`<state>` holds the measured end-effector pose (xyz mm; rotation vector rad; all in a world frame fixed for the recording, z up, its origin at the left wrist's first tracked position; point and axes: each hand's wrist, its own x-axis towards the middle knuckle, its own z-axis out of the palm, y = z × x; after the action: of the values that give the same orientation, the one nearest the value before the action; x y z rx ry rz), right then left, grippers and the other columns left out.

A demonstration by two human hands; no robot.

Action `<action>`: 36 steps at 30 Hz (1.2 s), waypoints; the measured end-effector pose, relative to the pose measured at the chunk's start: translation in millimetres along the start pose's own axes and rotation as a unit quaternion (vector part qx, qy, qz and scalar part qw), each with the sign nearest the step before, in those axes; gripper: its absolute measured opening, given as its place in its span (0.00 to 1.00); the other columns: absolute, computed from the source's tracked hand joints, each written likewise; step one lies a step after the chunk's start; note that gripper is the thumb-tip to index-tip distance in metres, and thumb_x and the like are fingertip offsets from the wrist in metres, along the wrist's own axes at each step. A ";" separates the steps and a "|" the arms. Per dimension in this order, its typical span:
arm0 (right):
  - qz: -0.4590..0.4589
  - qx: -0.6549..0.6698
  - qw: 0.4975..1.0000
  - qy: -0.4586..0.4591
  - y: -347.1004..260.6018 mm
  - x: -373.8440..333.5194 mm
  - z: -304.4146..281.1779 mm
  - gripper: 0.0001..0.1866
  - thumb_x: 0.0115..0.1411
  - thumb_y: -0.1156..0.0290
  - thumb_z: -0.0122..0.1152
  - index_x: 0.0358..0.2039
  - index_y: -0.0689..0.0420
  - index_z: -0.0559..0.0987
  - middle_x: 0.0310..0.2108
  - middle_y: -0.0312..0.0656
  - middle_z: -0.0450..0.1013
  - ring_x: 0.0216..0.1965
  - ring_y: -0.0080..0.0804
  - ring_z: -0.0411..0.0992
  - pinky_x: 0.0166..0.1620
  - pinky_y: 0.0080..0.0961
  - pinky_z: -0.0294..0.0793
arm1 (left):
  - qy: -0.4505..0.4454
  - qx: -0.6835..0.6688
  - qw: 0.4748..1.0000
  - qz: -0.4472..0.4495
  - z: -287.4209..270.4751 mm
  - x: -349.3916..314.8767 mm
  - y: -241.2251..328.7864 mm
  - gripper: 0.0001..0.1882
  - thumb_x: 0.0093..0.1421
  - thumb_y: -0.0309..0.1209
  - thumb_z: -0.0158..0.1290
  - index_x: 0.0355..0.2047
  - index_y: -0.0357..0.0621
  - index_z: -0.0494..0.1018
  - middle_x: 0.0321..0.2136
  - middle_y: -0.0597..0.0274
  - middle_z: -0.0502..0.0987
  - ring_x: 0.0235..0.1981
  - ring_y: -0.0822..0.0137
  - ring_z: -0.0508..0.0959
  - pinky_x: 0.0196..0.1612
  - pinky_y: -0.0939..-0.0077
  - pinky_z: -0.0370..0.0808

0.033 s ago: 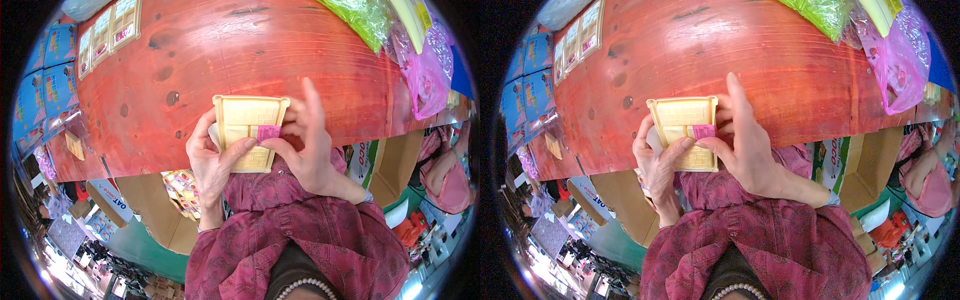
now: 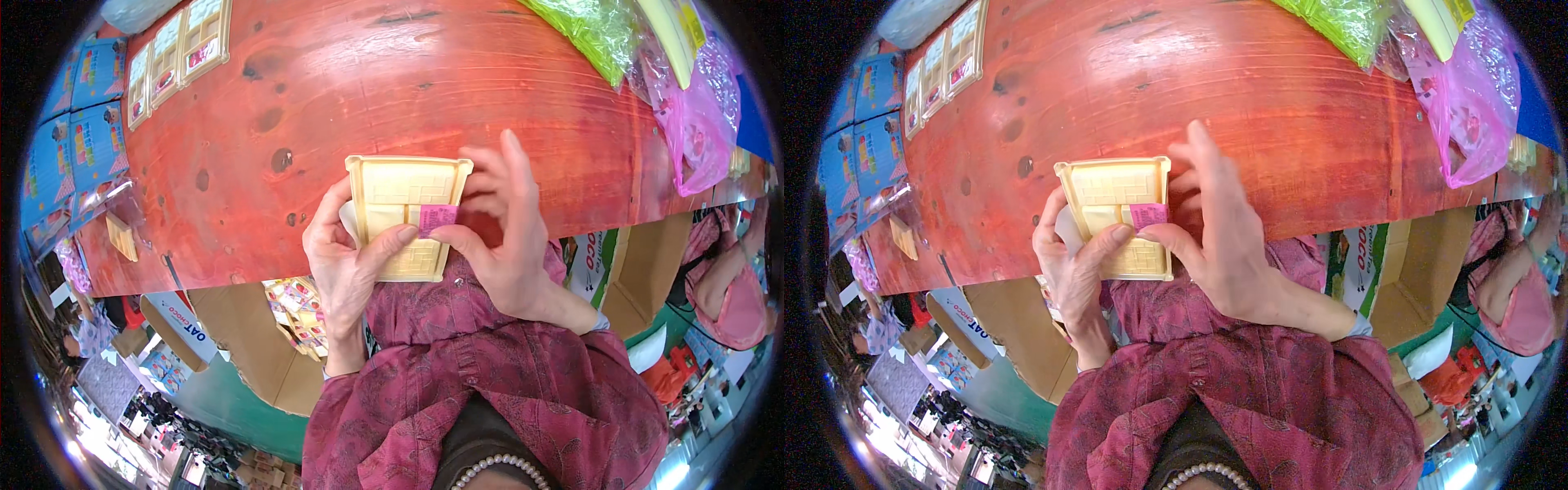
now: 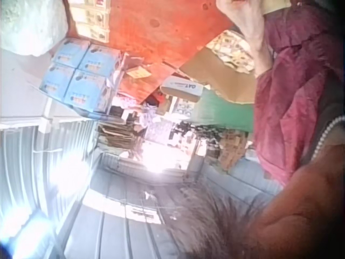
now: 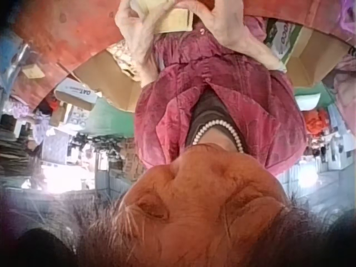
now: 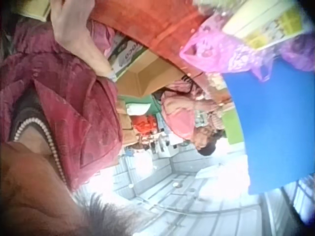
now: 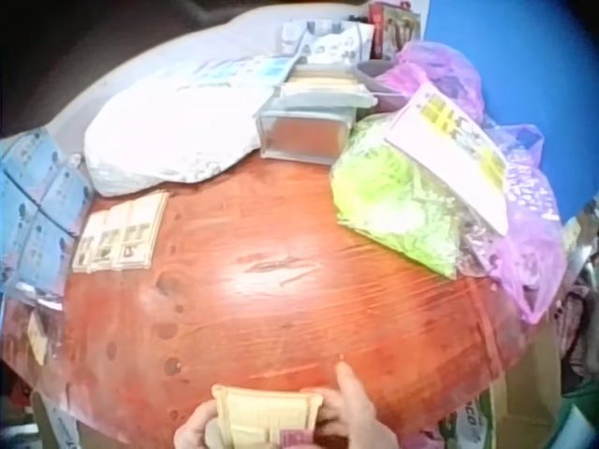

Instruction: Manually applying paper labels and adhesive to seal plastic trays filled with small toy components.

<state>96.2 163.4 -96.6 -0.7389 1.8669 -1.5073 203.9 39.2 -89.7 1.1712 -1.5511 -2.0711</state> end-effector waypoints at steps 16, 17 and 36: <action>-0.186 -0.271 0.943 0.052 -11.3 9.6 -10.0 0.10 0.39 0.75 0.67 0.24 0.59 0.75 0.48 0.44 0.65 0.49 0.45 0.61 0.50 0.36 0.60 | 0.022 0.087 0.994 0.069 0.5 -7.8 -0.5 0.27 0.43 0.16 0.62 0.46 0.33 0.68 0.38 0.58 0.74 0.37 0.71 0.76 0.39 0.80 0.76; -0.160 -0.253 0.953 0.042 -12.0 10.8 -11.0 0.09 0.39 0.76 0.66 0.22 0.58 0.74 0.49 0.43 0.65 0.50 0.46 0.60 0.51 0.36 0.59 | 0.020 0.090 0.993 0.067 0.7 -7.6 -1.2 0.27 0.43 0.16 0.62 0.46 0.33 0.68 0.38 0.58 0.74 0.37 0.71 0.76 0.39 0.80 0.76; -0.206 -0.204 0.956 -0.050 -1.5 22.6 -19.4 0.07 0.42 0.77 0.61 0.21 0.59 0.70 0.48 0.43 0.64 0.50 0.44 0.56 0.52 0.37 0.55 | 0.016 0.119 0.992 0.037 -3.7 -0.4 -3.0 0.24 0.41 0.19 0.64 0.41 0.36 0.71 0.31 0.65 0.77 0.27 0.80 0.75 0.27 0.89 0.71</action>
<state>66.8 158.5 -94.8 -1.4438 2.0577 -1.2901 207.6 38.2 -92.6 1.1984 -1.8368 -1.8510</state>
